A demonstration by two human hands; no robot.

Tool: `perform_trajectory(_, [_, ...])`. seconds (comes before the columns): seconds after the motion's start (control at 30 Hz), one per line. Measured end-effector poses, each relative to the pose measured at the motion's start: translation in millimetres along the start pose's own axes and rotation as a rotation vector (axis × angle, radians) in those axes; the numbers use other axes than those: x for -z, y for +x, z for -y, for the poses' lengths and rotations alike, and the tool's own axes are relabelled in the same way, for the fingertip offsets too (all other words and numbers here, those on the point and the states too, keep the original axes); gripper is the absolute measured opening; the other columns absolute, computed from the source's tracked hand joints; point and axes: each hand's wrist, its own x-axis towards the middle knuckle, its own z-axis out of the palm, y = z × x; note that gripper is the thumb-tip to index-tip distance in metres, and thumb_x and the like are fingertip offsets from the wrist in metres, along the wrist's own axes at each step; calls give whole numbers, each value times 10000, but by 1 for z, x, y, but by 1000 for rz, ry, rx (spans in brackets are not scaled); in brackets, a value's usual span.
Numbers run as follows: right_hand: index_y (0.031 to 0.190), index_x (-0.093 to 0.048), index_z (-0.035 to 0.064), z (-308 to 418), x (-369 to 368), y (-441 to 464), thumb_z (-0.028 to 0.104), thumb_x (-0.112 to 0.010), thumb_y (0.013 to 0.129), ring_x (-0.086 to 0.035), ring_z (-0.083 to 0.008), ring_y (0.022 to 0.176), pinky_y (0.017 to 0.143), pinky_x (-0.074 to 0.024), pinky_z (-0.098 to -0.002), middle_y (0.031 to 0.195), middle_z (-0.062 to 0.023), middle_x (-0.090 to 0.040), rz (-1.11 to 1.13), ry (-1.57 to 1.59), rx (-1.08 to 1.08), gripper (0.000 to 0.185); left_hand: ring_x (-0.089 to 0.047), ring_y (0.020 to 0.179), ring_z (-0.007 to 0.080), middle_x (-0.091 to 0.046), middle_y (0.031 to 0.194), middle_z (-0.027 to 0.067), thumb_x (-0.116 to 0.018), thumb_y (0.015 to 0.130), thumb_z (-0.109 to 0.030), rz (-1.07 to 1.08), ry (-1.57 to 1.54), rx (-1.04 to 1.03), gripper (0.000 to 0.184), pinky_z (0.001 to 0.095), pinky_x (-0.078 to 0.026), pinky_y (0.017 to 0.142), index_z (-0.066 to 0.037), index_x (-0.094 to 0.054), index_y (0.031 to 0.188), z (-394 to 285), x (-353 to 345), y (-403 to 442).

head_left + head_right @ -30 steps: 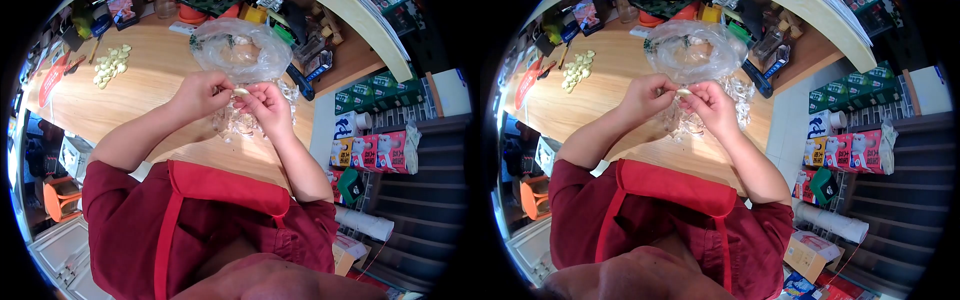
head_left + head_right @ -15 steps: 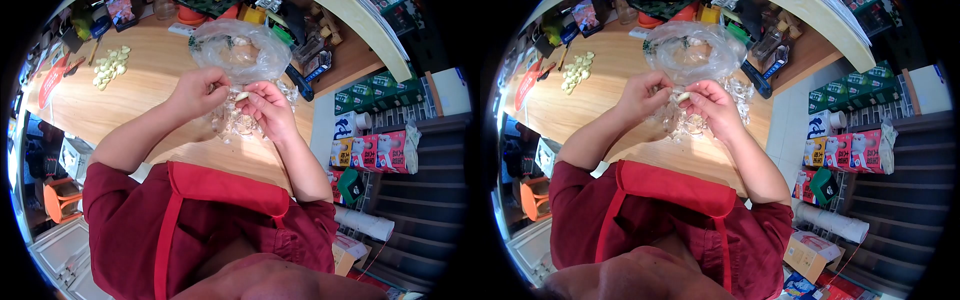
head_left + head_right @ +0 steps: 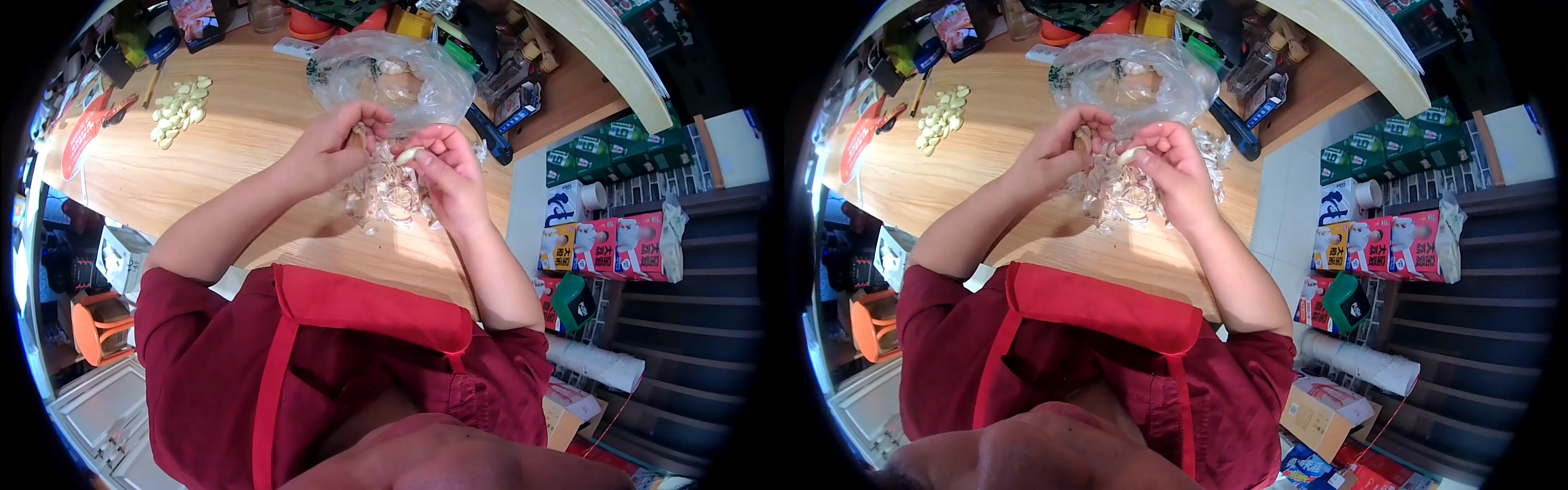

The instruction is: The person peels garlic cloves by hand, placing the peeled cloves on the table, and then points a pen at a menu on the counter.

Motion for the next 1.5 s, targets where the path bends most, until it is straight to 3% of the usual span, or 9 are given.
perform_trajectory(0.23, [981, -480, 28, 11, 0, 2, 23, -493, 843, -535, -147, 723, 568, -415, -237, 887, -63, -530, -61, 297, -170, 139, -553, 963, 125, -533, 1007, 71, -500, 816, 79, 31, -263, 156, 333, 249, -456, 816, -5, -455, 1135, -6, -8, -2])
perform_trajectory(0.33, [991, -494, 31, 6, 0, 1, 69, -528, 854, -493, -121, 657, 512, -358, -225, 849, -40, -530, -64, 85, -205, 146, -575, 949, 130, -541, 997, 68, -542, 811, 73, 66, -263, 218, 350, 241, -478, 793, -4, -457, 1142, -5, -5, -4])
perform_trajectory(0.63, [1107, -532, 34, -3, -8, -7, 102, -610, 839, -561, -81, 748, 650, -461, -202, 898, -34, -604, 10, -703, -57, 288, -590, 843, 107, -606, 905, 46, -616, 776, 32, 16, -30, 181, 221, 235, -468, 731, -16, -633, 991, -14, -3, -3])
perform_trajectory(0.83, [1133, -543, 35, -11, -10, -12, 68, -622, 824, -540, -66, 722, 621, -441, -194, 816, -9, -579, -39, -600, -88, 321, -604, 818, 111, -629, 917, 71, -667, 754, 1, -7, 160, 154, 189, 235, -487, 717, -24, -650, 940, -12, -2, -5])
perform_trajectory(1.0, [1068, -567, 25, -1, -13, -13, 53, -630, 815, -506, -53, 648, 571, -422, -192, 748, 24, -527, -49, -662, -115, 262, -605, 809, 105, -633, 888, 59, -673, 746, 28, 5, -88, 307, 189, 233, -493, 727, -3, -617, 923, -11, -1, -4])
perform_trajectory(1.2, [1091, -537, 19, 7, -15, -11, 90, -536, 886, -460, -50, 571, 477, -348, -166, 739, -6, -542, -19, -240, -214, 218, -590, 809, 94, -625, 889, 51, -662, 760, 7, 9, -312, 356, 175, 225, -483, 725, -10, -606, 925, -18, 0, -3])
perform_trajectory(1.33, [1115, -520, 28, 6, -7, -5, 153, -494, 916, -463, -41, 582, 449, -315, -152, 866, -53, -591, -46, -94, -119, 237, -576, 783, 90, -612, 870, 37, -653, 779, -33, -81, -440, 313, 158, 219, -472, 696, -18, -600, 926, -13, 1, -1])
perform_trajectory(1.43, [1157, -489, 34, 6, -6, 2, 147, -515, 905, -472, -33, 618, 449, -313, -137, 993, -89, -607, -164, -55, -40, 278, -569, 763, 76, -605, 843, 22, -641, 777, -39, -119, -378, 263, 171, 223, -462, 658, -32, -598, 942, -9, 1, 1])
perform_trajectory(1.5, [1154, -482, 33, 4, -3, 3, 101, -546, 879, -474, -31, 629, 455, -316, -140, 981, -78, -605, -183, -60, -29, 290, -566, 754, 76, -606, 815, 20, -640, 769, -58, -55, 63, 195, 187, 224, -454, 641, -48, -599, 951, -10, -1, -1])
